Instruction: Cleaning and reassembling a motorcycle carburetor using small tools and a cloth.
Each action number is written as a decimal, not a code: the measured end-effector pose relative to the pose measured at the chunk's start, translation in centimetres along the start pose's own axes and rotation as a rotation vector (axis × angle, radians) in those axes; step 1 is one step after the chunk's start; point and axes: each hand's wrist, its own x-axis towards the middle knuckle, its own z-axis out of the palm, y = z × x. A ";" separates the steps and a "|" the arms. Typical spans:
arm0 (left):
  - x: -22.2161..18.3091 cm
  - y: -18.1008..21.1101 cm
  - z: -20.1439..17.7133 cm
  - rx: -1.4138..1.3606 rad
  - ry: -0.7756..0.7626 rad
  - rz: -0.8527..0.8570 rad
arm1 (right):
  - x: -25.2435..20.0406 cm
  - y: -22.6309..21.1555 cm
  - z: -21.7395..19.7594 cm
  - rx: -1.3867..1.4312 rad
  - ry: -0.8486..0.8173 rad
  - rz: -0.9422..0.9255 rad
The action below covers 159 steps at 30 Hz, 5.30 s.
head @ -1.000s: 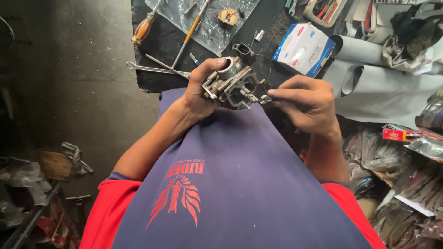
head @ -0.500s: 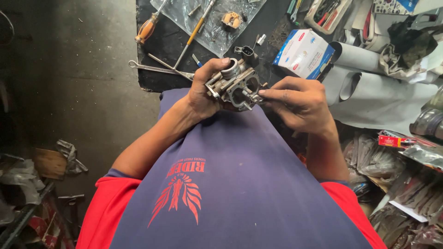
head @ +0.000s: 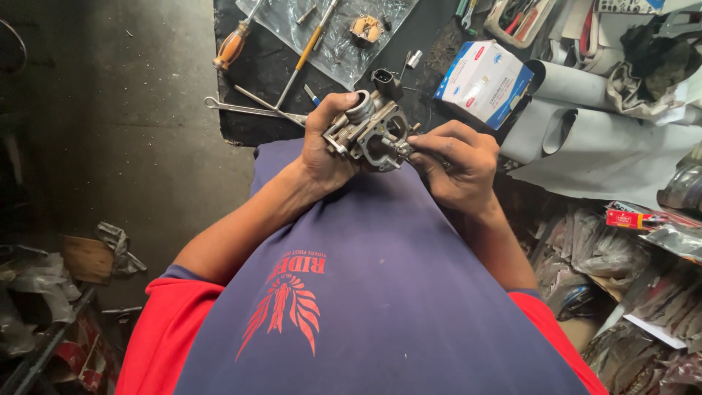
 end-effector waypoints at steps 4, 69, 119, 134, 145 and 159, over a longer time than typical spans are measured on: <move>0.2 -0.4 -0.4 0.003 0.015 0.008 | -0.3 0.5 0.5 0.030 0.036 -0.011; 14.4 2.8 -21.1 2.042 0.433 0.946 | -6.0 29.1 13.7 -0.248 -0.119 0.765; 8.0 0.4 -11.0 1.537 0.610 0.620 | -26.5 52.2 -31.1 -1.078 0.629 0.972; 18.4 -3.9 -9.9 1.738 0.745 0.749 | -29.7 48.3 -38.6 -0.096 0.876 0.698; 35.1 0.6 -16.3 2.114 0.658 0.753 | -7.5 26.5 -20.3 0.262 0.538 0.682; 33.6 3.4 -12.9 1.725 0.596 0.609 | -3.7 28.0 -17.4 0.475 0.484 0.807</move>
